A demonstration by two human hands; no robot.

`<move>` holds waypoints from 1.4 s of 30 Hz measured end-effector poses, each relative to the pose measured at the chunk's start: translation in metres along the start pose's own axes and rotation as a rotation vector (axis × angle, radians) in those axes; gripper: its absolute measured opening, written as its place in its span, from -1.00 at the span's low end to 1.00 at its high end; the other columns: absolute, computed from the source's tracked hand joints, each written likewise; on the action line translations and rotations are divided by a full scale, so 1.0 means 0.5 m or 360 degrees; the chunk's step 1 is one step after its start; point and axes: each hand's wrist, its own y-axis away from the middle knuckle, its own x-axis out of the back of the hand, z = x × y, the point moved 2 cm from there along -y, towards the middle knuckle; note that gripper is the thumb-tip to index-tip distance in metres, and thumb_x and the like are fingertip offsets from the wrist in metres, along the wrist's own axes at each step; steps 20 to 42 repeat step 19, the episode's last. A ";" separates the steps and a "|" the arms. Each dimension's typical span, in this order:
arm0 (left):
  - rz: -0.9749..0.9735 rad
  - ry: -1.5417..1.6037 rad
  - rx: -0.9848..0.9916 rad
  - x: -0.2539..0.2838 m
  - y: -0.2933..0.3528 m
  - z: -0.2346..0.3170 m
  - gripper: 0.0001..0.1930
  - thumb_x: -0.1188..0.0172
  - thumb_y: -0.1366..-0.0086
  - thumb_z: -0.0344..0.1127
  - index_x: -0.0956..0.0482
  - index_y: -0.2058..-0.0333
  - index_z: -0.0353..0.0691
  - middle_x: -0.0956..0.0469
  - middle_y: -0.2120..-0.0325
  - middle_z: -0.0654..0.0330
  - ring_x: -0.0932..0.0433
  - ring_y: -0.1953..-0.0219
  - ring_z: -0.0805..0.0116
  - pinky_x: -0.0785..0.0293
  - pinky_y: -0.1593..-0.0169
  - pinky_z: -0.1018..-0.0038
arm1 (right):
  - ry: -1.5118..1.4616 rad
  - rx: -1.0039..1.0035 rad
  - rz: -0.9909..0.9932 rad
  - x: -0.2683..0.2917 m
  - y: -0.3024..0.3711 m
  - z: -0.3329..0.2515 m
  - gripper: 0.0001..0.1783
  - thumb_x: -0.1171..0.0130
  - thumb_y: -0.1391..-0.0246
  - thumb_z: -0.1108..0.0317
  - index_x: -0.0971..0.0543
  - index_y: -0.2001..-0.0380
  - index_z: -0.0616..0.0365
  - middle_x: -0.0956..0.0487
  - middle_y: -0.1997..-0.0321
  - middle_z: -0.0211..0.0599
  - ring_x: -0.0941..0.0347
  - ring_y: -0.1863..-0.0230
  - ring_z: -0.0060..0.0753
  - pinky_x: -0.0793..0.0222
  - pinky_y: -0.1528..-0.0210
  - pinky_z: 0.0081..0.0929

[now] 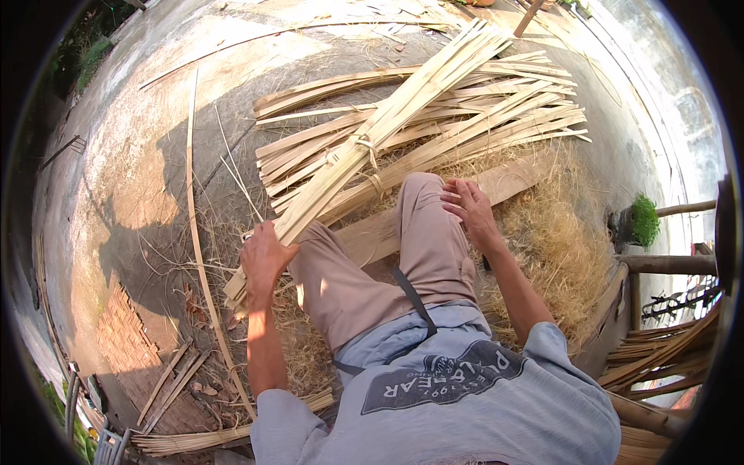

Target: The person sits on the ground and uses a knife to split long bamboo strips into thinner slats. They repeatedly cut the strips, gather the finished slats, and bundle them together using a thin strip of bamboo.

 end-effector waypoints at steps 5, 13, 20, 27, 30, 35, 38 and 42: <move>-0.0200 0.0207 0.0122 0.081 0.271 -0.088 -0.41 -0.41 0.03 -0.01 -0.53 0.09 -0.27 -0.63 0.19 -0.04 -0.64 0.20 -0.10 -0.53 0.03 0.09 | -0.0799 -0.0277 0.0579 -0.074 -0.251 0.077 -0.09 -0.08 -0.27 -0.31 -0.29 -0.33 0.28 -0.42 -0.30 0.04 -0.42 -0.25 -0.02 -0.38 -0.29 -0.06; -0.0835 0.0156 0.0623 0.139 0.496 -0.168 0.01 -0.48 -0.03 0.09 -0.21 -0.36 -0.25 -0.44 -0.18 -0.21 -0.40 -0.22 -0.23 -0.37 -0.21 0.01 | -0.1560 0.0009 0.0083 -0.160 -0.379 0.163 -0.12 0.14 -0.32 -0.38 -0.30 -0.35 0.18 -0.49 -0.24 -0.04 -0.46 -0.20 -0.09 -0.37 -0.31 -0.17; -0.0586 0.0202 0.0617 0.086 0.446 -0.280 -0.33 -0.49 0.10 -0.05 -0.44 0.02 -0.18 -0.39 -0.13 -0.10 -0.46 -0.14 0.05 -0.43 -0.09 0.13 | -0.1557 0.0101 -0.0030 -0.220 -0.338 -0.011 -0.13 -0.19 -0.19 -0.24 -0.34 -0.30 0.24 -0.55 -0.18 -0.03 -0.53 -0.15 -0.09 -0.45 -0.27 -0.11; -0.0586 0.0202 0.0617 0.086 0.446 -0.280 -0.33 -0.49 0.10 -0.05 -0.44 0.02 -0.18 -0.39 -0.13 -0.10 -0.46 -0.14 0.05 -0.43 -0.09 0.13 | -0.1557 0.0101 -0.0030 -0.220 -0.338 -0.011 -0.13 -0.19 -0.19 -0.24 -0.34 -0.30 0.24 -0.55 -0.18 -0.03 -0.53 -0.15 -0.09 -0.45 -0.27 -0.11; -0.0586 0.0202 0.0617 0.086 0.446 -0.280 -0.33 -0.49 0.10 -0.05 -0.44 0.02 -0.18 -0.39 -0.13 -0.10 -0.46 -0.14 0.05 -0.43 -0.09 0.13 | -0.1557 0.0101 -0.0030 -0.220 -0.338 -0.011 -0.13 -0.19 -0.19 -0.24 -0.34 -0.30 0.24 -0.55 -0.18 -0.03 -0.53 -0.15 -0.09 -0.45 -0.27 -0.11; -0.0586 0.0202 0.0617 0.086 0.446 -0.280 -0.33 -0.49 0.10 -0.05 -0.44 0.02 -0.18 -0.39 -0.13 -0.10 -0.46 -0.14 0.05 -0.43 -0.09 0.13 | -0.1557 0.0101 -0.0030 -0.220 -0.338 -0.011 -0.13 -0.19 -0.19 -0.24 -0.34 -0.30 0.24 -0.55 -0.18 -0.03 -0.53 -0.15 -0.09 -0.45 -0.27 -0.11; -0.0586 0.0202 0.0617 0.086 0.446 -0.280 -0.33 -0.49 0.10 -0.05 -0.44 0.02 -0.18 -0.39 -0.13 -0.10 -0.46 -0.14 0.05 -0.43 -0.09 0.13 | -0.1557 0.0101 -0.0030 -0.220 -0.338 -0.011 -0.13 -0.19 -0.19 -0.24 -0.34 -0.30 0.24 -0.55 -0.18 -0.03 -0.53 -0.15 -0.09 -0.45 -0.27 -0.11; -0.0586 0.0202 0.0617 0.086 0.446 -0.280 -0.33 -0.49 0.10 -0.05 -0.44 0.02 -0.18 -0.39 -0.13 -0.10 -0.46 -0.14 0.05 -0.43 -0.09 0.13 | -0.1557 0.0101 -0.0030 -0.220 -0.338 -0.011 -0.13 -0.19 -0.19 -0.24 -0.34 -0.30 0.24 -0.55 -0.18 -0.03 -0.53 -0.15 -0.09 -0.45 -0.27 -0.11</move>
